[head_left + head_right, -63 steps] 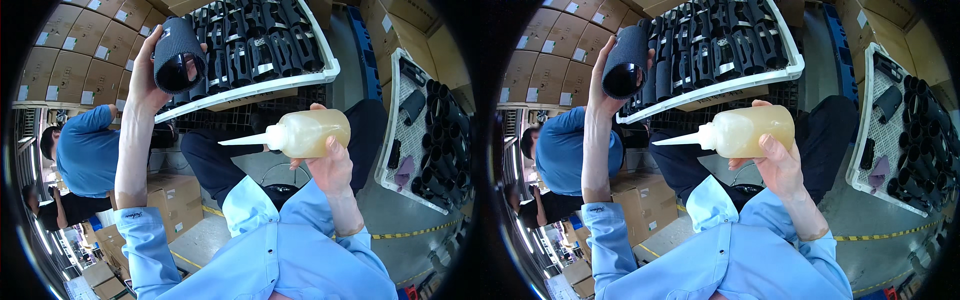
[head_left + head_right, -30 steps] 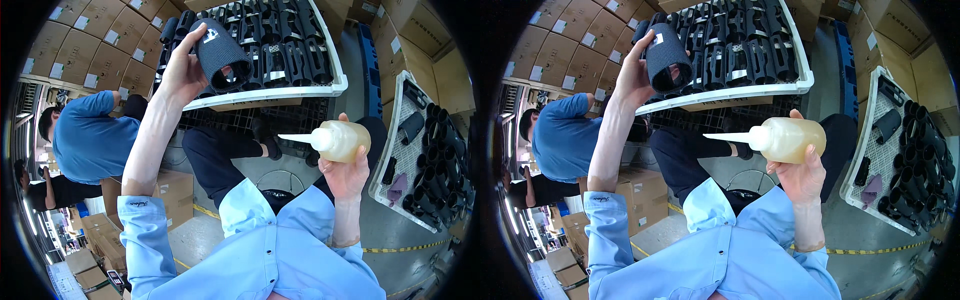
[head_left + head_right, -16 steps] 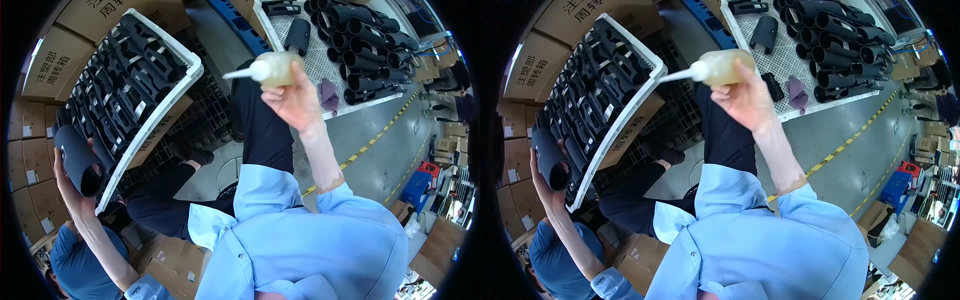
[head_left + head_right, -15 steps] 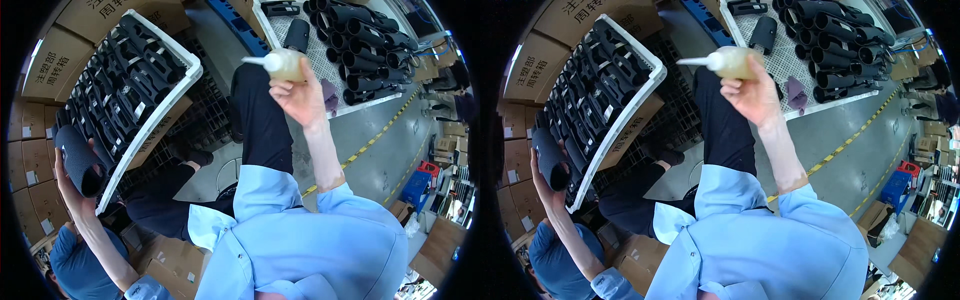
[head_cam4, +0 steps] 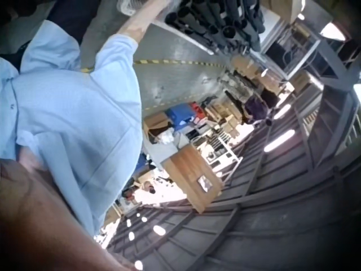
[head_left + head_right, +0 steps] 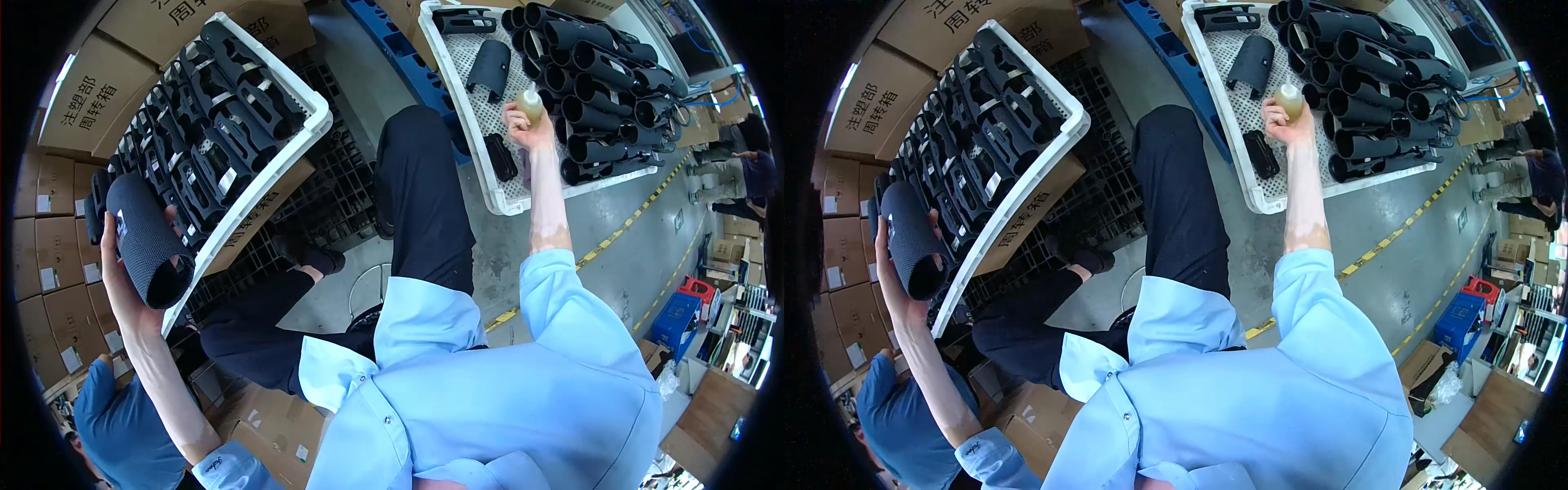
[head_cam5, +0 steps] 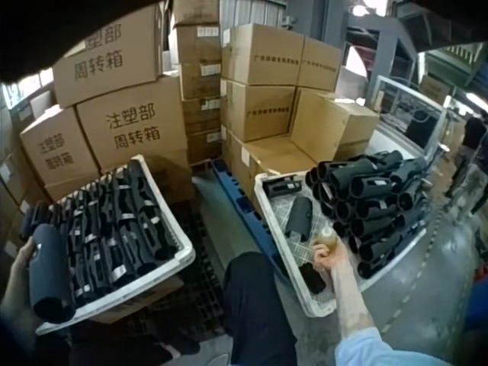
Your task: Applying liquid adhesive from a squeeze bottle to black plastic components and assembling them.
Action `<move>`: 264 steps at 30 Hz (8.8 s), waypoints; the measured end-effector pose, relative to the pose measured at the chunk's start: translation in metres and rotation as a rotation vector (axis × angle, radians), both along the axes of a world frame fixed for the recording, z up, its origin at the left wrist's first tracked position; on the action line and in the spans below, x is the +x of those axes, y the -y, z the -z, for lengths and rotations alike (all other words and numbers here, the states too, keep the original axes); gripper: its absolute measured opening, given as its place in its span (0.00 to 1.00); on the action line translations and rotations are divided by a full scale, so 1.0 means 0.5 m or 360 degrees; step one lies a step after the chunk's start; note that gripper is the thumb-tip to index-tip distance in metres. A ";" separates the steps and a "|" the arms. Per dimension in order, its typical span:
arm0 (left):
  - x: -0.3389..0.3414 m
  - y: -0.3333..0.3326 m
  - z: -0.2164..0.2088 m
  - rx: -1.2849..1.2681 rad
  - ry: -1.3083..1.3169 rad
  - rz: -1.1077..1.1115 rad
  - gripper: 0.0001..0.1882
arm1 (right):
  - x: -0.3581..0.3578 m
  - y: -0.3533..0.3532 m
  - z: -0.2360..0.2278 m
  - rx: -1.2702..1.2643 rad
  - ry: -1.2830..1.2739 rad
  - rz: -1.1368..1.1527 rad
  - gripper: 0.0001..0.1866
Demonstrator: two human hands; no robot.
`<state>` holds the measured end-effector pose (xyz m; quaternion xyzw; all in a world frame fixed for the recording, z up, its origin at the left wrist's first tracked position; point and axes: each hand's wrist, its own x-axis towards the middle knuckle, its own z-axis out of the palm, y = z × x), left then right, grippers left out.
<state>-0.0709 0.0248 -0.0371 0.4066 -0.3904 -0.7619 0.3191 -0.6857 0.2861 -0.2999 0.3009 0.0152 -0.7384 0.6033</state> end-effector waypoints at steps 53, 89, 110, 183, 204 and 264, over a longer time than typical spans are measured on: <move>0.057 0.047 -0.046 0.0166 0.0150 -0.0234 0.35 | 0.826 0.482 -0.536 -0.1076 -0.5015 -0.0264 0.15; 0.054 0.062 -0.037 -0.0023 0.0286 -0.0261 0.44 | 0.823 0.463 -0.480 -0.0733 -0.3983 -0.0527 0.17; 0.094 0.071 -0.039 -0.0174 0.0314 -0.0380 0.42 | 0.874 0.423 -0.486 -0.0980 -0.3706 -0.0544 0.17; 0.014 0.042 -0.074 -0.0219 0.0707 -0.0221 0.36 | 0.947 0.502 -0.382 -0.0440 -0.2922 -0.0635 0.15; 0.004 0.055 -0.060 -0.0178 0.0730 -0.0208 0.41 | 0.935 0.511 -0.351 -0.0419 -0.2766 -0.0866 0.11; 0.066 0.066 -0.056 -0.0089 0.0375 -0.0333 0.31 | 0.915 0.505 -0.399 -0.0237 -0.3699 -0.0340 0.12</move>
